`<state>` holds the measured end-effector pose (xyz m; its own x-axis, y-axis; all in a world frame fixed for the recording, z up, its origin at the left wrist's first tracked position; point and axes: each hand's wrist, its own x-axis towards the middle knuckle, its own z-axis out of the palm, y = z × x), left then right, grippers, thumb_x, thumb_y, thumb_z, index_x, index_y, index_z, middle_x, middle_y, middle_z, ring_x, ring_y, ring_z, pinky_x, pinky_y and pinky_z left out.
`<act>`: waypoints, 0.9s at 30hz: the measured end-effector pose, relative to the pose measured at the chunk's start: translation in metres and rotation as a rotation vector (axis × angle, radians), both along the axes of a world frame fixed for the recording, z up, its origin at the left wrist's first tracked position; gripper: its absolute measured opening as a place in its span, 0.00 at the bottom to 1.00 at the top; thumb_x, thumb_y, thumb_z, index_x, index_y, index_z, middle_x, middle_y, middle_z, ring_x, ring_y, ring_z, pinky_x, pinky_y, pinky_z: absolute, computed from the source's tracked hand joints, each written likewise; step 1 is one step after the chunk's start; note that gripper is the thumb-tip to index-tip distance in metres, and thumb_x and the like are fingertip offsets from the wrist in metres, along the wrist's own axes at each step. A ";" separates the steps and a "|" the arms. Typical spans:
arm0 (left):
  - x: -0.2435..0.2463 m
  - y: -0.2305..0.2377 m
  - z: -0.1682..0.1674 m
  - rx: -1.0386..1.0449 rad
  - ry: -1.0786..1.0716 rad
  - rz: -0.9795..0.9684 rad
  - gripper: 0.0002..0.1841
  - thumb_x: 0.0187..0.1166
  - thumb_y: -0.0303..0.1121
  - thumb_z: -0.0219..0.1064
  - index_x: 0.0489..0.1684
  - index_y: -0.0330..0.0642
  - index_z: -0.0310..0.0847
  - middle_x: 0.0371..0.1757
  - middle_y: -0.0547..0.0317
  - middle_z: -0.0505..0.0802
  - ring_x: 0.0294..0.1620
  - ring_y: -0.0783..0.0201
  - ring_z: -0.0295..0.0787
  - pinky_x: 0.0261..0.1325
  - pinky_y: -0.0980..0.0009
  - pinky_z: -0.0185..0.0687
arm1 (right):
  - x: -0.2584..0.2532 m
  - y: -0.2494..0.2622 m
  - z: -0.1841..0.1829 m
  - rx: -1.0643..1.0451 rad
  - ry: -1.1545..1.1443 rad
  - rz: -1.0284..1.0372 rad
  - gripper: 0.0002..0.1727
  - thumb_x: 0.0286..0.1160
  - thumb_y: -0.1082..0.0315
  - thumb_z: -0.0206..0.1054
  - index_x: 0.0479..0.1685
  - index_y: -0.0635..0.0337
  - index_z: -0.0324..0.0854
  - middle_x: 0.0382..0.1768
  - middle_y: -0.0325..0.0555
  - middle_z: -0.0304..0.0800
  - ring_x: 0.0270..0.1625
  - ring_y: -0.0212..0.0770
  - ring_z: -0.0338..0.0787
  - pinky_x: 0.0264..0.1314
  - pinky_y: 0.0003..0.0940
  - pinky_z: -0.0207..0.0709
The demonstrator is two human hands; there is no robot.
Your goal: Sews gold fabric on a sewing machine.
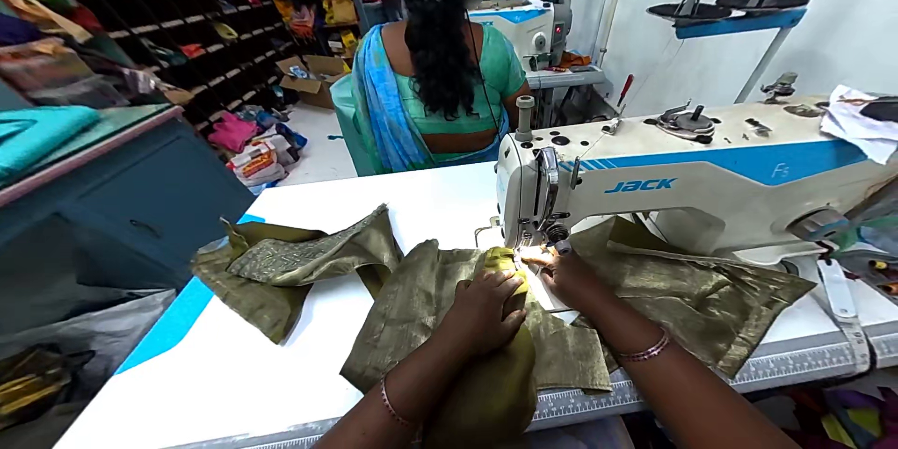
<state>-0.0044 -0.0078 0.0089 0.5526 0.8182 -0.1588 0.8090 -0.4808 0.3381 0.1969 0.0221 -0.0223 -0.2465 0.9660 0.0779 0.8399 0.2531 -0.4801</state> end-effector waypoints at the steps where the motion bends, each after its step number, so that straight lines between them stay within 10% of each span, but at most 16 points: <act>1: -0.001 0.000 0.000 -0.007 -0.007 -0.002 0.28 0.87 0.51 0.60 0.85 0.53 0.72 0.87 0.64 0.74 0.90 0.57 0.62 0.83 0.43 0.57 | -0.001 0.000 -0.001 0.011 -0.004 -0.005 0.22 0.82 0.75 0.61 0.71 0.46 0.88 0.73 0.62 0.80 0.73 0.60 0.80 0.78 0.52 0.69; 27: -0.006 0.014 0.001 -0.012 -0.053 -0.036 0.28 0.84 0.48 0.66 0.83 0.52 0.76 0.85 0.57 0.77 0.87 0.52 0.66 0.84 0.41 0.59 | -0.004 -0.002 0.000 0.053 -0.002 -0.017 0.22 0.82 0.74 0.62 0.72 0.49 0.86 0.74 0.63 0.80 0.74 0.62 0.81 0.78 0.56 0.69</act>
<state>-0.0102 0.0062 0.0102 0.5895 0.7959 -0.1380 0.7720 -0.5048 0.3861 0.1929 0.0197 -0.0224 -0.2300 0.9646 0.1288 0.8455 0.2636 -0.4643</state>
